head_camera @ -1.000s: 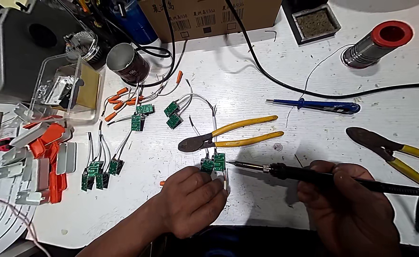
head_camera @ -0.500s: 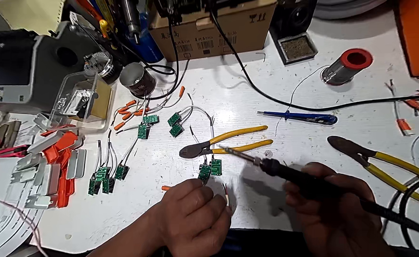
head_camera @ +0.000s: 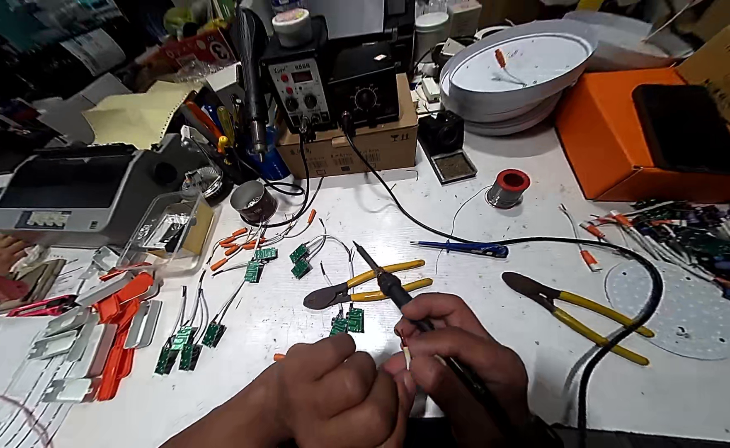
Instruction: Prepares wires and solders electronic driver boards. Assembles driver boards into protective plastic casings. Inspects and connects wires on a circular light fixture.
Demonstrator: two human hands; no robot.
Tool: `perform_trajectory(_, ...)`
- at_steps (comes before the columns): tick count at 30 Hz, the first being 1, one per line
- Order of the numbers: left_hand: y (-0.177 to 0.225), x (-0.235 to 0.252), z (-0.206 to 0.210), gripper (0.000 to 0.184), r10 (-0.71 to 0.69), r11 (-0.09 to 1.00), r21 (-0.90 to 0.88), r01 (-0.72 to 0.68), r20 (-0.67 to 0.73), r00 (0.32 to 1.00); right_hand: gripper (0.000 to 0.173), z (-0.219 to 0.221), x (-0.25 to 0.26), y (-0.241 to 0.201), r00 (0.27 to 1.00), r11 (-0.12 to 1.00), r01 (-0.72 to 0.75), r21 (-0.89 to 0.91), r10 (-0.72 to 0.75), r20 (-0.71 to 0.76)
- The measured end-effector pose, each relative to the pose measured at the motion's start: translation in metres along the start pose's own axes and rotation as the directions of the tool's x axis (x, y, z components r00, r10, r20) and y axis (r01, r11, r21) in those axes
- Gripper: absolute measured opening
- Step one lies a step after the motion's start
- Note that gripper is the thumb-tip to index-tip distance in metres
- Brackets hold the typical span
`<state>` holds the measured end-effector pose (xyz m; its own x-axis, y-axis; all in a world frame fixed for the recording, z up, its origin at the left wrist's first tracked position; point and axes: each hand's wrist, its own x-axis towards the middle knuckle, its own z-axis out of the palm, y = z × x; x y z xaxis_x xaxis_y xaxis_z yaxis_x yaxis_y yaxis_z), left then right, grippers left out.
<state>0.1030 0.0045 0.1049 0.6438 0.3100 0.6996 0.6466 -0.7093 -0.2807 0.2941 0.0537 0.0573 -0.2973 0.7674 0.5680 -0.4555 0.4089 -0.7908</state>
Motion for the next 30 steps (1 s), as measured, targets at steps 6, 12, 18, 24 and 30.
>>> perform_trajectory(6, 0.004, -0.003, 0.004, 0.007, -0.008, 1.0, 0.027, 0.008, -0.008, 1.0, 0.019, 0.004, 0.001, 0.002, 0.999, 0.999, 0.007, -0.044, -0.008, -0.031)
perform_trajectory(12, 0.017, -0.007, 0.012, 0.017, -0.628, 0.707, -0.439, 0.555, -0.027, 0.778, 0.016, 0.004, 0.002, 0.005, 0.997, 0.992, 0.061, -0.109, -0.067, -0.047)
perform_trajectory(18, 0.016, 0.006, 0.014, 0.013, -0.775, 0.335, -0.712, 0.617, 0.164, 0.61, 0.015, 0.002, 0.003, 0.008, 0.991, 0.972, 0.134, -0.192, -0.135, 0.006)
perform_trajectory(24, 0.016, 0.006, 0.014, 0.019, -0.775, 0.109, -0.806, 0.581, 0.297, 0.558, 0.014, 0.001, 0.002, 0.012, 0.989, 0.97, 0.146, -0.193, -0.144, 0.028)
perform_trajectory(30, 0.017, 0.006, 0.018, 0.018, -0.789, -0.121, -0.833, 0.54, 0.411, 0.457, 0.016, 0.0, 0.002, 0.019, 0.992, 0.981, 0.13, -0.147, -0.128, 0.021)
